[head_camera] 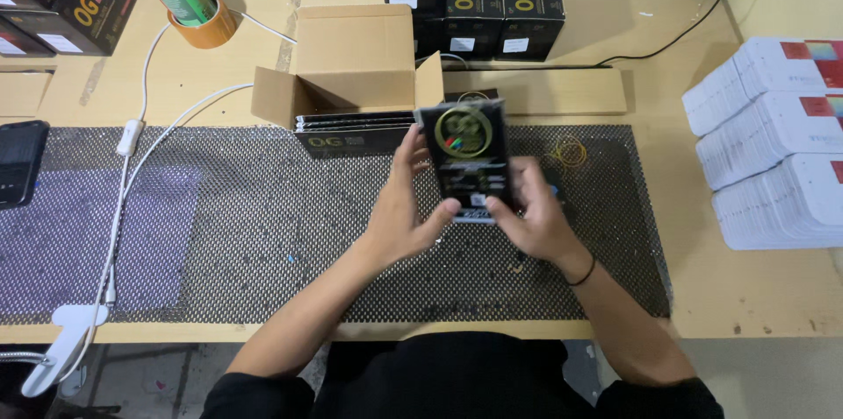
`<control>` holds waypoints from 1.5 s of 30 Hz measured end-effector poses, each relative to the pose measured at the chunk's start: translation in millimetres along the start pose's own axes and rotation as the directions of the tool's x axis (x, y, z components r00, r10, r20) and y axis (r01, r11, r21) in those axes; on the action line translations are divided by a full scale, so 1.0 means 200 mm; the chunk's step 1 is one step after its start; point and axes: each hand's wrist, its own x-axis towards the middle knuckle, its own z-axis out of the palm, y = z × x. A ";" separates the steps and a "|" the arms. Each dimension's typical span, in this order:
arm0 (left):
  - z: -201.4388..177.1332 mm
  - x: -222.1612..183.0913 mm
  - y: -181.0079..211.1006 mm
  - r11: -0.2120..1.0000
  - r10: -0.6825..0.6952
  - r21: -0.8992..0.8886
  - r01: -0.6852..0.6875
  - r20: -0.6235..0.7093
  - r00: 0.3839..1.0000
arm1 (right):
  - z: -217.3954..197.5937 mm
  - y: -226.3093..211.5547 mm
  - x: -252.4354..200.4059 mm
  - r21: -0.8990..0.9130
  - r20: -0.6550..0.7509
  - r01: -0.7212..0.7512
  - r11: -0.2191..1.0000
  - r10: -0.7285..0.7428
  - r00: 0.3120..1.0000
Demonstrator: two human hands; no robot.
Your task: The person removes a stack of phone screens from a cardboard box, takes a single screen out of its plastic sleeve, and shines a flashlight onto the screen surface by hand.
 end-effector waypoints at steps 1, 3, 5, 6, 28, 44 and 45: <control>0.01 -0.01 0.05 0.989 -0.057 -0.135 0.062 0.042 0.997 | 0.04 0.00 -0.02 0.033 0.092 0.012 0.999 -0.015 0.996; 0.04 -0.03 0.10 0.955 -0.106 -0.266 0.128 0.094 0.990 | 0.10 -0.03 -0.04 0.069 0.180 0.021 0.997 -0.033 0.983; 0.08 -0.08 0.12 0.936 -0.323 -0.126 0.328 0.052 0.945 | 0.15 -0.10 -0.04 0.137 0.259 0.026 0.990 -0.061 0.964; 0.07 -0.07 0.13 0.935 -0.326 -0.127 0.331 0.053 0.944 | 0.15 -0.11 -0.04 0.137 0.259 0.022 0.990 -0.057 0.964; 0.22 -0.19 -0.02 0.908 0.192 0.415 -0.063 -0.277 0.942 | -0.13 -0.69 0.33 -0.333 0.473 0.350 0.875 -0.166 0.865; 0.27 -0.27 0.02 0.953 -0.022 0.295 0.062 -0.137 0.990 | -0.18 -0.65 0.50 -0.270 0.498 0.360 0.893 -0.190 0.846; 0.28 -0.27 0.02 0.954 -0.022 0.294 0.062 -0.139 0.990 | -0.19 -0.58 0.50 -0.271 0.499 0.361 0.892 -0.190 0.845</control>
